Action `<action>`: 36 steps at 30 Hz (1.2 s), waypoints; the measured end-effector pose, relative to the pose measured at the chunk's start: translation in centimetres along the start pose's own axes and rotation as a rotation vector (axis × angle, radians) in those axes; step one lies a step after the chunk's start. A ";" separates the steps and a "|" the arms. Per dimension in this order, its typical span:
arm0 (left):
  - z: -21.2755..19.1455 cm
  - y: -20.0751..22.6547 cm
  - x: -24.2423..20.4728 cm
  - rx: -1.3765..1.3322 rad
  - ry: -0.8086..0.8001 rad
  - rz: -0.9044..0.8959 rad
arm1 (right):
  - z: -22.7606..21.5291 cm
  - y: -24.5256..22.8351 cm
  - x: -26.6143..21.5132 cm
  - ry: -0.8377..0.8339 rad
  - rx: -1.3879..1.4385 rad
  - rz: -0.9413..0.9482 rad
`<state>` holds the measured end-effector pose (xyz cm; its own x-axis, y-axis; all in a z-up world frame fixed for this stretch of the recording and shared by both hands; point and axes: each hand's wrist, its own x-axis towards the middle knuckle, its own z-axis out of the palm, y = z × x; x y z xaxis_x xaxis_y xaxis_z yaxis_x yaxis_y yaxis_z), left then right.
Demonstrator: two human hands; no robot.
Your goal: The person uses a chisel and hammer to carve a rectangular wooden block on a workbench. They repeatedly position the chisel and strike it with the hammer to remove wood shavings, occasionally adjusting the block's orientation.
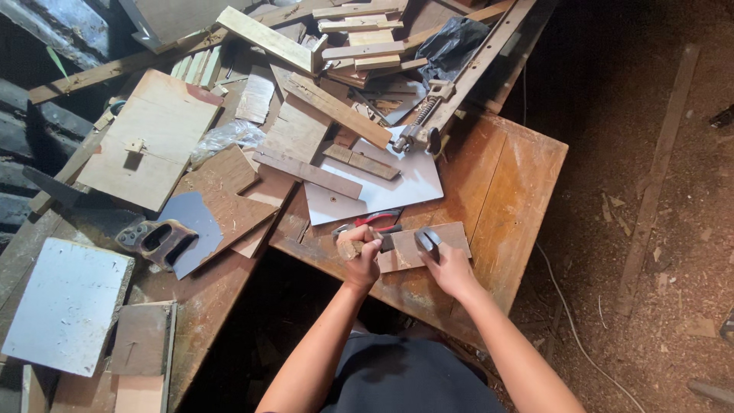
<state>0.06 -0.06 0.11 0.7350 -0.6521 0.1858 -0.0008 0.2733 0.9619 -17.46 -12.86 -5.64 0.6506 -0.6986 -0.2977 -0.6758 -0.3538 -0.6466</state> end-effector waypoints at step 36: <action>1.4 -0.9 -2.6 -0.192 0.002 0.062 | -0.5 2.0 2.0 -0.115 -0.039 -0.258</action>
<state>-2.76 0.42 -0.98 0.7392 -0.6283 0.2425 0.0832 0.4425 0.8929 -17.70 -15.27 -7.21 0.8362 -0.5081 -0.2064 -0.4944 -0.5355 -0.6847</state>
